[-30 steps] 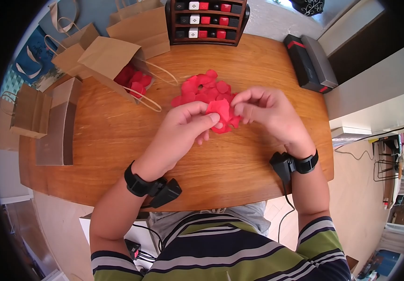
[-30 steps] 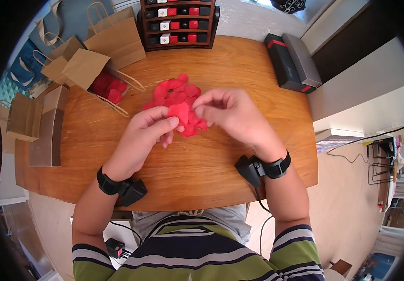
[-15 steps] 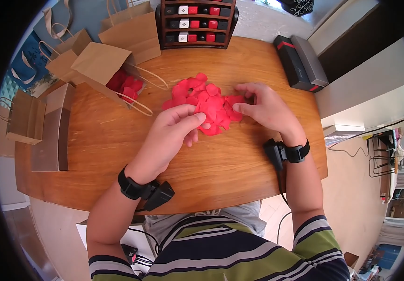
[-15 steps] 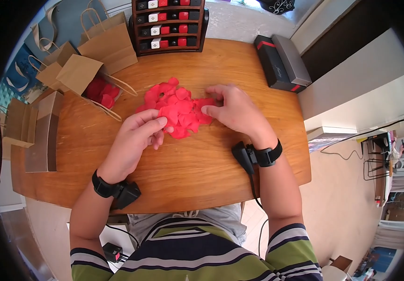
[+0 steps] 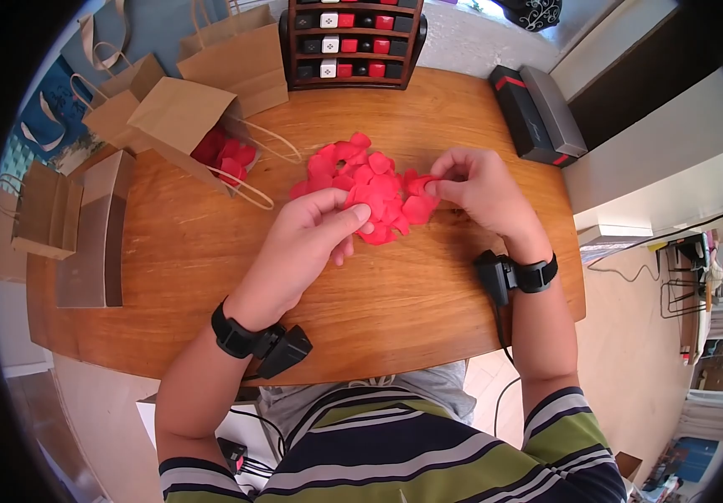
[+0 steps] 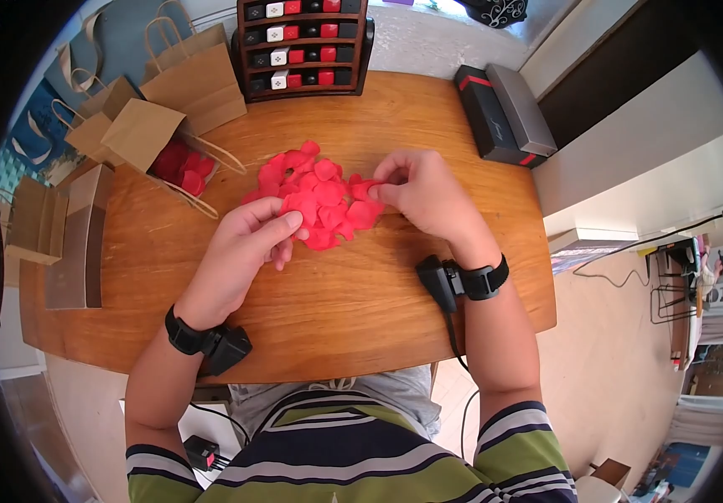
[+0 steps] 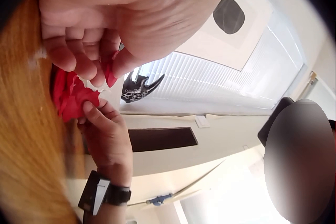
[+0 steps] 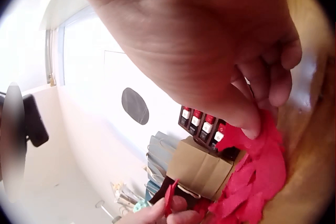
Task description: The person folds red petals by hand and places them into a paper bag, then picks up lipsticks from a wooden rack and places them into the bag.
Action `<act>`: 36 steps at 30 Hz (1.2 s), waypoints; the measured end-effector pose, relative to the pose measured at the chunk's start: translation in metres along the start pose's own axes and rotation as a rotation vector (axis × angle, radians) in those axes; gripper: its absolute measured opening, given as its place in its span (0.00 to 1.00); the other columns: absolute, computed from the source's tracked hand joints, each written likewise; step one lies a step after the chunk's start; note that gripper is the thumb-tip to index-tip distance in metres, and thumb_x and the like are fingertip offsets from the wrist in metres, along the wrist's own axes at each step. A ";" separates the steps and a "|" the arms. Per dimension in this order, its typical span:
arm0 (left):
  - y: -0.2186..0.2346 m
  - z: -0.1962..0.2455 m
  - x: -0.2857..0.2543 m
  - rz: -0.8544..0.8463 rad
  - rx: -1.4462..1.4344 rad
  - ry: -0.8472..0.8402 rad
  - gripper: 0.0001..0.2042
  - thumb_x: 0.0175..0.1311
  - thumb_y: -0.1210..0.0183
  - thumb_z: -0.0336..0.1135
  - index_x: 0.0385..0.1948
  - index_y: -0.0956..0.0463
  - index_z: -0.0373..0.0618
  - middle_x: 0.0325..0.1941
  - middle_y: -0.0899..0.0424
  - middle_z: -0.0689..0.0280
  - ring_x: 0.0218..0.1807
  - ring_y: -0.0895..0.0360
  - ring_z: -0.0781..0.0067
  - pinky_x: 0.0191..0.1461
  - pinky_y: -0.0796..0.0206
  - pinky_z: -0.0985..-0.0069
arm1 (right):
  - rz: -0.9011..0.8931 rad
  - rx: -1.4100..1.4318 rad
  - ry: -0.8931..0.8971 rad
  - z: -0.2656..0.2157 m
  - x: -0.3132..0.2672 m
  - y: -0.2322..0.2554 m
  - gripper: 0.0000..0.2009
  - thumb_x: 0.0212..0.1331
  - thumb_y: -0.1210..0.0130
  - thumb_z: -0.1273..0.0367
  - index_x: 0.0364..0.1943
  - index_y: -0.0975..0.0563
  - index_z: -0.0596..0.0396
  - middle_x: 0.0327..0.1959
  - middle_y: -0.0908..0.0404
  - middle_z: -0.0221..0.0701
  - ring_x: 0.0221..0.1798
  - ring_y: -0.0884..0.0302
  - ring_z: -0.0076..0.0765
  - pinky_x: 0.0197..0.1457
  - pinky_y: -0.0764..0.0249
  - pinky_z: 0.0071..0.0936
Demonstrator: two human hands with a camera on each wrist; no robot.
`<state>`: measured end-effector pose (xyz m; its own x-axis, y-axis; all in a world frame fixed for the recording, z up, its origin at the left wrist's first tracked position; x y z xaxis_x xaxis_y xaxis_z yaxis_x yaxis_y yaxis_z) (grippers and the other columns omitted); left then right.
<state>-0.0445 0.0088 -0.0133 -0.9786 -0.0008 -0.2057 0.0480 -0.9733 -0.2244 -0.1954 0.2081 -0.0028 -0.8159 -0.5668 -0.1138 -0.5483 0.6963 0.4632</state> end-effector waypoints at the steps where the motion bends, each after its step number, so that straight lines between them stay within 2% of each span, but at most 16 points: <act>1: 0.000 0.000 0.000 0.001 0.003 0.005 0.09 0.77 0.40 0.39 0.42 0.18 0.45 0.39 0.14 0.72 0.31 0.25 0.88 0.36 0.33 0.85 | 0.013 0.035 0.004 -0.001 0.000 0.002 0.06 0.58 0.32 0.76 0.38 0.16 0.62 0.33 0.14 0.27 0.35 0.22 0.20 0.40 0.27 0.23; 4: 0.000 0.001 -0.001 0.009 0.011 0.019 0.09 0.78 0.41 0.39 0.42 0.18 0.44 0.39 0.14 0.71 0.32 0.25 0.87 0.37 0.32 0.84 | 0.032 0.217 0.011 -0.006 -0.001 0.004 0.07 0.62 0.34 0.75 0.43 0.15 0.62 0.35 0.14 0.26 0.35 0.23 0.19 0.40 0.27 0.22; 10: 0.001 -0.001 0.000 0.011 0.011 0.031 0.10 0.78 0.42 0.39 0.41 0.18 0.43 0.40 0.13 0.70 0.32 0.24 0.86 0.38 0.30 0.83 | 0.016 0.347 0.032 -0.019 -0.006 0.002 0.08 0.66 0.34 0.72 0.44 0.15 0.61 0.37 0.13 0.26 0.37 0.22 0.18 0.44 0.29 0.19; 19: 0.000 0.000 0.000 -0.008 0.020 0.017 0.11 0.78 0.42 0.39 0.46 0.17 0.41 0.40 0.13 0.69 0.33 0.24 0.85 0.38 0.30 0.83 | -0.228 0.671 -0.030 -0.031 -0.024 -0.032 0.08 0.68 0.34 0.69 0.45 0.15 0.60 0.37 0.12 0.27 0.37 0.21 0.19 0.44 0.26 0.20; 22: 0.001 -0.002 0.001 -0.009 0.021 0.019 0.12 0.78 0.42 0.39 0.47 0.17 0.40 0.38 0.14 0.70 0.33 0.23 0.85 0.39 0.30 0.83 | -0.236 0.649 0.024 -0.041 -0.029 -0.045 0.08 0.68 0.35 0.71 0.46 0.15 0.61 0.38 0.12 0.27 0.38 0.20 0.18 0.44 0.26 0.19; 25: 0.001 -0.004 0.001 -0.025 0.023 0.006 0.12 0.78 0.41 0.39 0.47 0.17 0.39 0.37 0.16 0.71 0.33 0.23 0.85 0.39 0.31 0.82 | -0.154 0.587 0.035 -0.041 -0.029 -0.048 0.08 0.68 0.35 0.73 0.47 0.16 0.61 0.40 0.12 0.28 0.38 0.21 0.17 0.43 0.26 0.18; 33: -0.001 -0.001 0.001 -0.016 -0.111 0.043 0.12 0.76 0.39 0.41 0.47 0.16 0.41 0.35 0.17 0.73 0.33 0.23 0.86 0.39 0.31 0.83 | -0.105 0.542 0.016 -0.036 -0.026 -0.046 0.08 0.68 0.35 0.74 0.47 0.17 0.62 0.40 0.13 0.28 0.39 0.20 0.18 0.44 0.25 0.19; 36: -0.006 0.004 -0.001 -0.048 0.117 -0.012 0.11 0.76 0.39 0.40 0.46 0.16 0.42 0.36 0.17 0.74 0.33 0.24 0.86 0.39 0.32 0.84 | -0.123 0.544 0.030 -0.038 -0.027 -0.049 0.08 0.68 0.35 0.73 0.47 0.17 0.61 0.40 0.13 0.27 0.38 0.21 0.18 0.42 0.26 0.18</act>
<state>-0.0444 0.0135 -0.0076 -0.9815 0.0441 -0.1862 -0.0217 -0.9924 -0.1209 -0.1398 0.1727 0.0107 -0.7385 -0.6653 -0.1097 -0.6615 0.7464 -0.0730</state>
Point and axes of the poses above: each hand's wrist, its own x-axis towards the middle knuckle, its own y-axis out of the back of the hand, z = x × y, the point moved 5 cm from there along x, towards the middle knuckle
